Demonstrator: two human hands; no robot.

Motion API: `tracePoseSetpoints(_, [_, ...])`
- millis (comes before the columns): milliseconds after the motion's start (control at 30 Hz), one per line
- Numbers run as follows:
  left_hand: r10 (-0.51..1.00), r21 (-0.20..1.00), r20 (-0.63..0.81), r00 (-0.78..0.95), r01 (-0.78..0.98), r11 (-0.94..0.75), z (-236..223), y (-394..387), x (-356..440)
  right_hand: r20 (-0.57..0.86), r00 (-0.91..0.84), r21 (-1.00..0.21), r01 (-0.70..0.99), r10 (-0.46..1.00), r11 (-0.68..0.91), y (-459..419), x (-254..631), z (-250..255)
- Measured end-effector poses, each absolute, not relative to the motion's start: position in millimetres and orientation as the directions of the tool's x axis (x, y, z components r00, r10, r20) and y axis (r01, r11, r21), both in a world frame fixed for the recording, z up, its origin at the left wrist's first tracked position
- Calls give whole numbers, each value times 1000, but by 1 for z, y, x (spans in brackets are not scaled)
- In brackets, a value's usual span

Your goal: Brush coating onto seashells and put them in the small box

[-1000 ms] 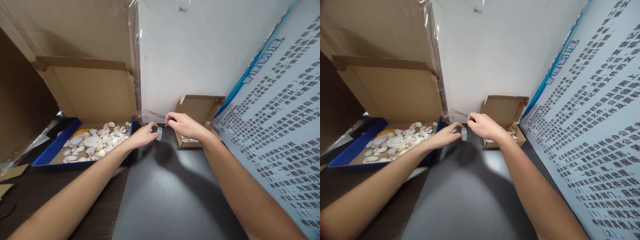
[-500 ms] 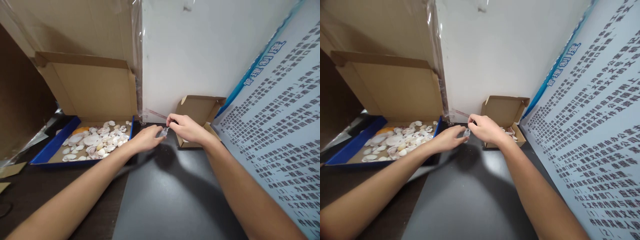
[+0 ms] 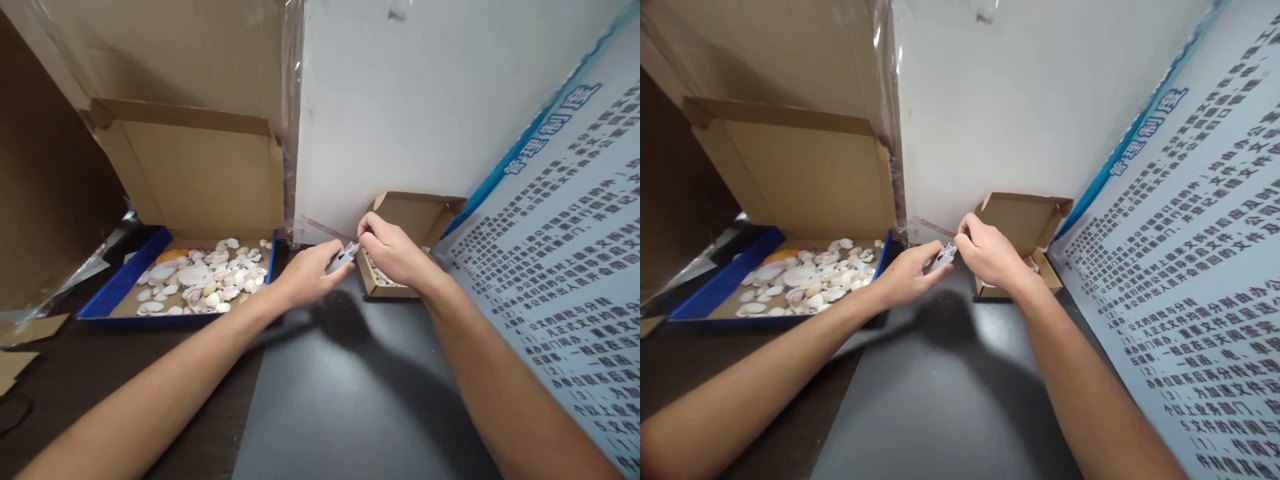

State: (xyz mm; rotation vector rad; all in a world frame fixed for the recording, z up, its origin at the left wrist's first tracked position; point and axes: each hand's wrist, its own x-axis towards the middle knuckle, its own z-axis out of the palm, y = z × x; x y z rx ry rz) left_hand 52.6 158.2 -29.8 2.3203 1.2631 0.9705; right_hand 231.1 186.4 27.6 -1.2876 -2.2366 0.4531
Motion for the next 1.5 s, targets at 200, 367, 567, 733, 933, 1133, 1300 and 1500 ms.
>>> tracePoseSetpoints(200, [837, 591, 421, 350, 594, -546, -31, 158, 53, 274, -444, -500, 691, 853, 521, 188, 228, 22])
tracePoseSetpoints(367, [836, 591, 422, 352, 592, -548, -31, 158, 54, 269, -475, -489, 683, 838, 543, 188, 229, 22])
tracePoseSetpoints(567, [842, 586, 408, 353, 606, -538, -31, 158, 53, 288, -466, -514, 662, 837, 546, 188, 228, 21])
tracePoseSetpoints(733, [851, 595, 416, 322, 611, -522, -30, 158, 53, 286, -454, -516, 669, 844, 535, 190, 228, 18])
tracePoseSetpoints(933, [855, 618, 457, 244, 604, -503, -28, 158, 53, 298, -405, -530, 683, 864, 503, 190, 228, 17])
tracePoseSetpoints(1133, [844, 583, 482, 234, 634, -509, -29, 157, 53, 288, -430, -472, 714, 856, 517, 193, 230, 16])
tracePoseSetpoints(1300, [850, 560, 474, 231, 666, -493, -30, 157, 54, 248, -453, -485, 708, 857, 514, 191, 232, 20])
tracePoseSetpoints(1500, [860, 575, 477, 182, 675, -462, -28, 159, 53, 286, -507, -540, 616, 813, 574, 186, 232, 26])
